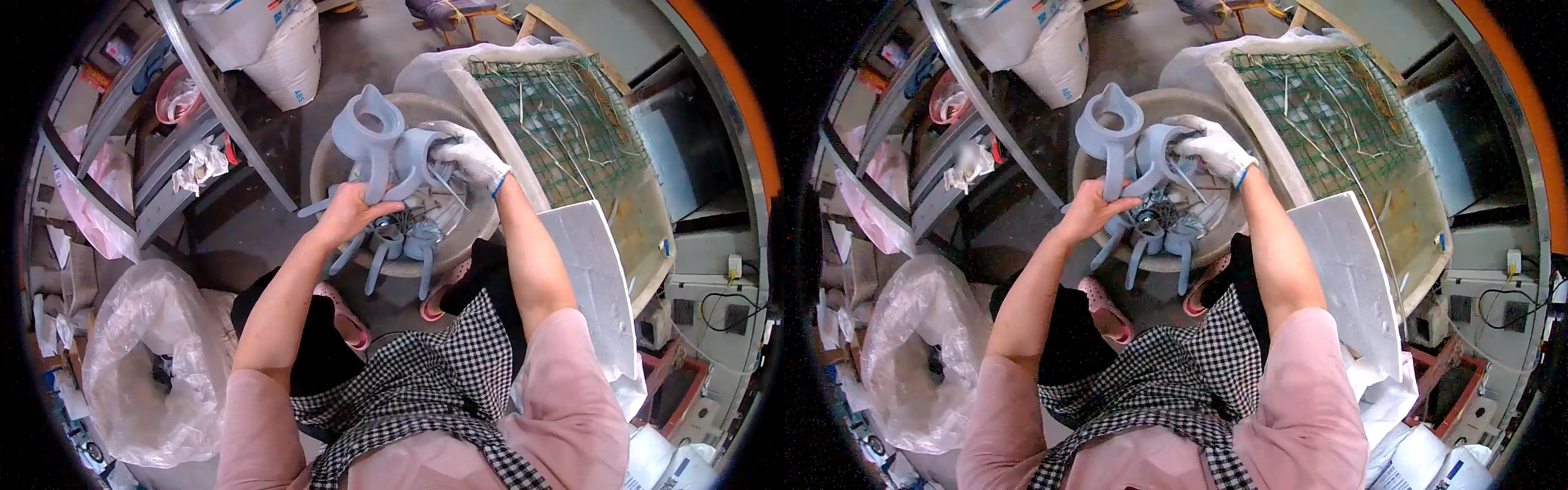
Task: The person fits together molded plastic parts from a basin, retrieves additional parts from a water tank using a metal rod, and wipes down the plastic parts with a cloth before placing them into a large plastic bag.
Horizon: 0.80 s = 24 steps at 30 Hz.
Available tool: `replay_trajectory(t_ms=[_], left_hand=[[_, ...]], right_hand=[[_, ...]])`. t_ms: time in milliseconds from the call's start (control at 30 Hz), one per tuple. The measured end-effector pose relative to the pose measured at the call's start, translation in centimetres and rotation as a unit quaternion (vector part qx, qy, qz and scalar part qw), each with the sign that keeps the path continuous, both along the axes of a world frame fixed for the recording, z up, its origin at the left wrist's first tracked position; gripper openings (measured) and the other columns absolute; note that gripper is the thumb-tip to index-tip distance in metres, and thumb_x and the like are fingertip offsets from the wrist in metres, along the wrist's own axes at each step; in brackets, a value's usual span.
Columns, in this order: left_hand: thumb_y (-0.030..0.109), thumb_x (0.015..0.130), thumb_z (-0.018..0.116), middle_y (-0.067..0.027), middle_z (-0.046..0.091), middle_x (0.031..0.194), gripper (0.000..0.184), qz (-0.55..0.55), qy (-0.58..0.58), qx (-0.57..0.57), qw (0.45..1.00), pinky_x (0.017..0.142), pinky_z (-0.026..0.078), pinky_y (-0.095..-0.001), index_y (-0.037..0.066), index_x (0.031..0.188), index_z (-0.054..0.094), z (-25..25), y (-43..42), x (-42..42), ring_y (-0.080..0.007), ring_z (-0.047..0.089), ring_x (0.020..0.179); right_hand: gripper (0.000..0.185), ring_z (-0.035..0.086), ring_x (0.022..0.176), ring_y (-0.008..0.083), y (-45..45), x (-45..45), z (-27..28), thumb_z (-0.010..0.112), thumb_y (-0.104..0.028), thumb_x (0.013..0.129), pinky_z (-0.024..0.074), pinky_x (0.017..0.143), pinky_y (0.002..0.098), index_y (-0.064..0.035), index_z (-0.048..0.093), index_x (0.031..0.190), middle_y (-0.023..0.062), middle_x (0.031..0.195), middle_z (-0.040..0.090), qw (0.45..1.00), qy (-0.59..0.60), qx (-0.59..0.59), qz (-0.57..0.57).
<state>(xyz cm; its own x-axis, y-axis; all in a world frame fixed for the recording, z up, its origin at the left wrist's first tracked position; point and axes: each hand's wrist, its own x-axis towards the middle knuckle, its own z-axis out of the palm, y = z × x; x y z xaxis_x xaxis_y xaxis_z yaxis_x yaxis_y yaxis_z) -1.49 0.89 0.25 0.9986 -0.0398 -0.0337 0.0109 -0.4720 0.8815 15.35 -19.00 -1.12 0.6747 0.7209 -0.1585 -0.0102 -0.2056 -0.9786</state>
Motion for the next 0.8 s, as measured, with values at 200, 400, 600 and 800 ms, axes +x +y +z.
replay_trajectory(t_ms=[200,400,600,800], left_hand=[[0.023,0.078,0.076,-0.0065,0.063,0.075,0.031,-0.008,-0.015,-0.028,0.999,0.067,0.045,-0.0302,-0.001,0.094,0.065,-0.5,-0.2,-0.2,-0.0121,0.054,0.069],[0.024,0.081,0.073,-0.0059,0.061,0.072,0.029,0.009,0.011,-0.013,1.000,0.065,0.044,-0.0310,0.000,0.094,0.065,-0.8,-0.6,-0.2,-0.0128,0.052,0.067],[0.028,0.083,0.070,-0.0043,0.059,0.071,0.030,-0.021,0.075,-0.004,0.997,0.064,0.044,-0.0313,0.000,0.093,0.064,-3.6,0.1,-0.3,-0.0135,0.051,0.067],[0.028,0.086,0.068,-0.0040,0.060,0.075,0.032,0.066,0.106,-0.009,0.992,0.064,0.044,-0.0305,-0.002,0.093,0.062,-11.3,4.9,-1.3,-0.0124,0.052,0.070]], right_hand=[[0.049,0.060,0.090,0.0144,0.5,-0.2,-0.7,0.074,-0.012,0.070,0.0489,0.082,0.0283,-0.0024,0.061,0.116,0.0069,0.100,0.066,0.998,-0.034,-0.016,-0.041],[0.046,0.062,0.083,0.0159,1.2,-0.8,-1.7,0.074,-0.010,0.066,0.0497,0.078,0.0293,-0.0022,0.064,0.110,0.0066,0.094,0.068,0.999,0.010,-0.002,-0.043],[0.037,0.065,0.086,0.0258,2.9,-0.8,-10.5,0.065,-0.023,0.068,0.0494,0.080,0.0325,-0.0021,0.068,0.099,0.0164,0.092,0.069,0.942,-0.190,-0.252,-0.110],[0.059,0.063,0.091,0.0306,0.2,2.4,-11.2,0.075,-0.044,0.068,0.0504,0.084,0.0409,-0.0057,0.064,0.111,0.0180,0.104,0.065,0.955,0.038,-0.283,-0.085]])
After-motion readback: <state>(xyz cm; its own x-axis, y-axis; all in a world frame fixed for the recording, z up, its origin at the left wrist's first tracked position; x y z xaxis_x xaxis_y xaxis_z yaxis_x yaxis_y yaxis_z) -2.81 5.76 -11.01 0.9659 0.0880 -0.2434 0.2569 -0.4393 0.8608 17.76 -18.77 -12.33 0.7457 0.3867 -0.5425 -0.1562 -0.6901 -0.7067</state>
